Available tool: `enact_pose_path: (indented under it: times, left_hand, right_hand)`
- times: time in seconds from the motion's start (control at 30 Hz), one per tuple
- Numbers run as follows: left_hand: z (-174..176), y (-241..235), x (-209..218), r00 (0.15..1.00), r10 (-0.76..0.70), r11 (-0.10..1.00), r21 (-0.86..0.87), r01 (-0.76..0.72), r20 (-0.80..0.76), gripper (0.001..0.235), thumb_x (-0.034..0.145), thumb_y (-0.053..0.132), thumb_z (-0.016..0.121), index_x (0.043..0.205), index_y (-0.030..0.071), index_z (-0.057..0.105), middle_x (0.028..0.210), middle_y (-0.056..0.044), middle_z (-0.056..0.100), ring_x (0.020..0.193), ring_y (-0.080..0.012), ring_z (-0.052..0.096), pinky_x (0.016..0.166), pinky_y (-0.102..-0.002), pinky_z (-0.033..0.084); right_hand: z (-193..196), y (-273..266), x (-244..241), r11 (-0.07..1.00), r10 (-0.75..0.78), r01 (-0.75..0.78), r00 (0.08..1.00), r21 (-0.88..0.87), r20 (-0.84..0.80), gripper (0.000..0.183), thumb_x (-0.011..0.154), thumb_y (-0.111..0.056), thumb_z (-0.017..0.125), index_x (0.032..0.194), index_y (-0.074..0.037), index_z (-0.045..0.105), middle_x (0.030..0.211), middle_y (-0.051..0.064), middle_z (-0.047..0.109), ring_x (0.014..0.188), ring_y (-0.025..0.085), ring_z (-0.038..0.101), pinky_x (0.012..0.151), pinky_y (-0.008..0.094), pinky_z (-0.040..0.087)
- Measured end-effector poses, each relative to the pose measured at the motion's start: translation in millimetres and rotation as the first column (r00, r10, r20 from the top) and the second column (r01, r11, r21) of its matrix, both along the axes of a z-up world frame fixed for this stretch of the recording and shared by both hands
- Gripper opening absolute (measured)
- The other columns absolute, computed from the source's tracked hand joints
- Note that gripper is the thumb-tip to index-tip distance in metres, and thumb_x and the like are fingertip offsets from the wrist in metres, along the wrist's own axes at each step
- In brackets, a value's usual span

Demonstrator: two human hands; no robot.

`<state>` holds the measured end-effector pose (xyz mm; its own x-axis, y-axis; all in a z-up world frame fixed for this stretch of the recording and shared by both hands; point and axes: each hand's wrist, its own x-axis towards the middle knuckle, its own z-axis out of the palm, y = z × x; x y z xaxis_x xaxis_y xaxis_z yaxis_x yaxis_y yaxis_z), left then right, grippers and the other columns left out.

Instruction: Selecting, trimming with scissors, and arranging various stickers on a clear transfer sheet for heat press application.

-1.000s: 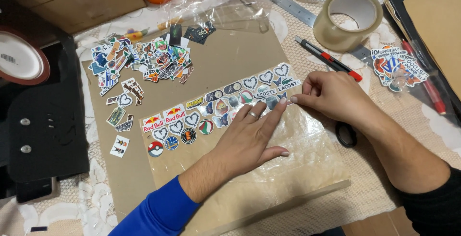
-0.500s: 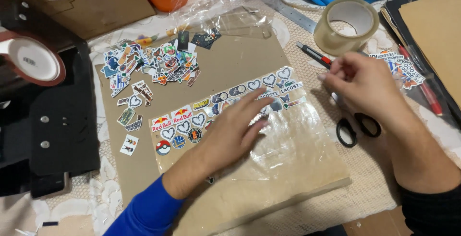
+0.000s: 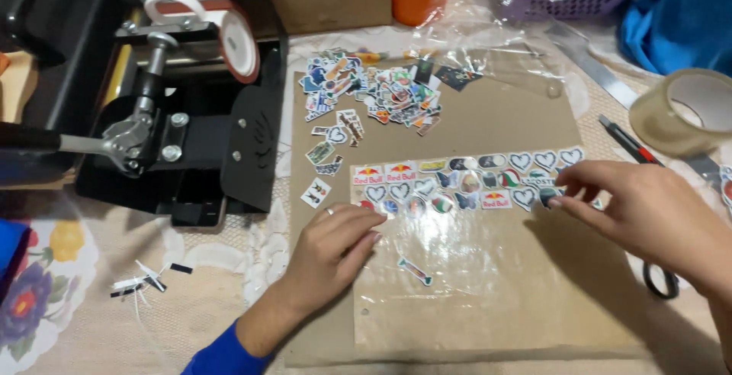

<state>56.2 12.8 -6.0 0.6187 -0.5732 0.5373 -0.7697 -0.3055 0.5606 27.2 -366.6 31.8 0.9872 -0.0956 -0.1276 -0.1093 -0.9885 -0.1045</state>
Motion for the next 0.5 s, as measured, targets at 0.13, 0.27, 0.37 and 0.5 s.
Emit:
enact_pose_path:
  times: [0.13,0.27,0.37,0.5]
  left_hand:
    - [-5,8,4,0.99,0.034,0.999,-0.047,-0.028,0.138,0.016,0.097,0.001,0.06,0.112,-0.002,0.066,0.108,-0.015,0.071,0.094,-0.0319,0.068,0.087,-0.04,0.053]
    - [-2,15,7,0.99,0.025,0.998,-0.068,-0.016,0.139,0.016,0.095,-0.003,0.062,0.11,-0.005,0.067,0.107,-0.018,0.068,0.094,-0.0352,0.066,0.084,-0.042,0.053]
    - [5,14,6,0.979,-0.028,0.999,-0.018,0.032,0.204,0.013,0.097,-0.002,0.056,0.105,-0.006,0.066,0.103,-0.019,0.065,0.09,-0.0337,0.064,0.082,-0.044,0.051]
    - [12,14,5,0.972,-0.062,0.998,-0.014,0.067,0.226,0.016,0.101,0.002,0.047,0.1,-0.005,0.061,0.102,-0.022,0.065,0.086,-0.0357,0.063,0.08,-0.047,0.054]
  right_hand:
    - [-8,55,61,0.855,0.453,-0.489,0.866,0.172,0.21,0.031,0.093,-0.034,0.058,0.118,-0.02,0.069,0.119,0.0,0.073,0.107,0.025,0.069,0.086,0.042,0.053]
    - [-49,87,132,0.634,0.68,-0.771,0.594,0.064,0.43,0.034,0.096,-0.011,0.056,0.129,-0.009,0.063,0.137,0.009,0.063,0.132,0.037,0.054,0.1,0.047,0.05]
    - [-70,95,167,0.614,0.752,-0.78,0.53,-0.123,0.393,0.052,0.1,-0.031,0.051,0.143,-0.003,0.049,0.156,0.019,0.043,0.144,0.042,0.039,0.12,0.051,0.029]
    - [-73,96,177,0.644,0.753,-0.76,0.61,-0.088,0.248,0.064,0.102,-0.048,0.039,0.148,-0.004,0.043,0.157,0.016,0.041,0.15,0.042,0.026,0.116,0.057,0.022]
